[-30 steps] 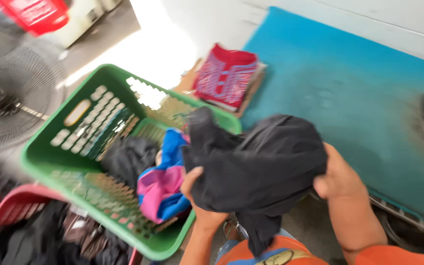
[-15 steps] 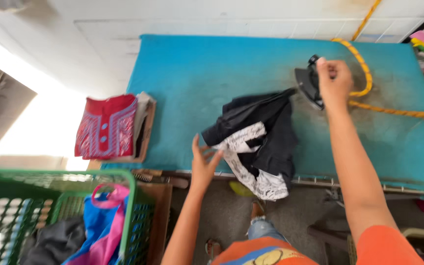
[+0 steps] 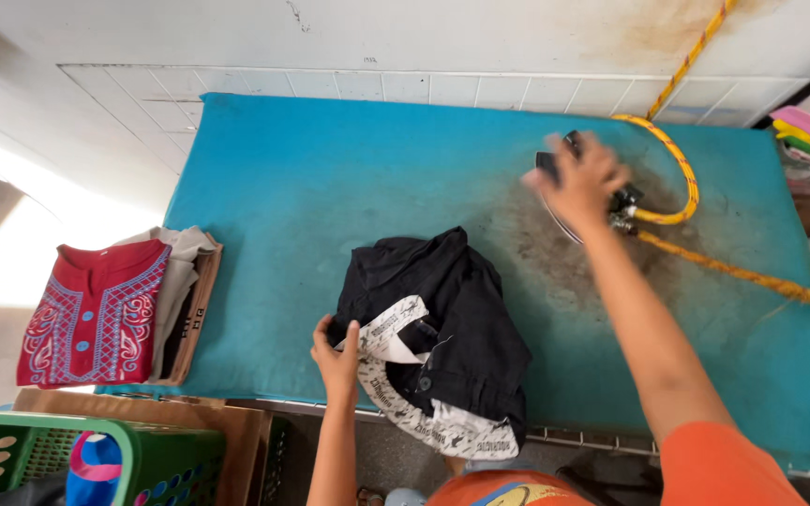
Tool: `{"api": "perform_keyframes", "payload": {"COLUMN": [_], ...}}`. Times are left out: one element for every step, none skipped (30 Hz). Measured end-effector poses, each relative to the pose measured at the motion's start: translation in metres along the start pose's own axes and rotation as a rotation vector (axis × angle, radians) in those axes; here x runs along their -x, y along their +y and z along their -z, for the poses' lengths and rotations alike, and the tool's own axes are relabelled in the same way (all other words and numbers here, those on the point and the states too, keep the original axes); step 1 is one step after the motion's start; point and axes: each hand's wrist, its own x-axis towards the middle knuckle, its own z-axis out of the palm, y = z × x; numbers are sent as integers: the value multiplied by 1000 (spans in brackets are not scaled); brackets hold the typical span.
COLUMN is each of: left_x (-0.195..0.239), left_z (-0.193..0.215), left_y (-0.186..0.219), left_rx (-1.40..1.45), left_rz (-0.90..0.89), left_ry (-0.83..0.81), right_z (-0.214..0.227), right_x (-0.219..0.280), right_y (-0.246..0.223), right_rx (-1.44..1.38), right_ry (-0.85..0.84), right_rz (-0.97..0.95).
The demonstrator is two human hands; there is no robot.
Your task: The person irons a pair of purple pants and a pair of black shorts using a steam iron on a padded table, then places them into a laundry basket.
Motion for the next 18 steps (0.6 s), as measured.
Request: {"api": "perform_keyframes", "payload": {"left_x": [-12,-22,-31,-35,-39,-47,-40,-31,-23,-15,-6,3,7,10,12,18,24,29], "left_z": [-7,-12,-17,-12,-6,-5,5,16,28,28,30,33,39,46,53,53,53,52], "left_y": [-7,-15,-24,-11,2,18,64,108,152,174,197,219,220,221,224,226,227,229], "left_rx": [3,-50,-104,-113,-196,-268,-269,-252,-233,-232,-62,109,108,124,140,140,150,163], "left_rz": [3,-15,-32,-27,-289,-562,-567,-702,-835,-834,-913,-988,-986,-1030,-1074,-1078,-1071,-1065], "left_ry": [9,-85,-180,-181,-100,-14,-16,100,217,217,216,218,223,226,228,225,223,218], "right_z": [6,14,22,-4,-29,-54,-49,-43,-38,-3,32,66,90,114,138,134,130,126], "right_x": [0,6,12,21,31,36,25,14,4,-3,-10,-17,-17,-17,-18,-11,-4,3], "right_y": [-30,-59,-88,-78,-69,-59,-51,-43,-37,-45,-53,-63,-70,-78,-85,-75,-66,-56], "right_rx": [-4,-44,-79,-85,-219,-346,-347,-580,-806,-803,-895,-987,-987,-1032,-1074,-1073,-1062,-1044], "right_ry": [-2,-464,-927,-935,-825,-701,-696,-529,-353,-354,-250,-147,-150,-66,20,25,66,110], "right_rz": [8,11,9,5,0,-2,-5,-33,-61,-61,-39,-15,-11,120,252,250,125,0]}}
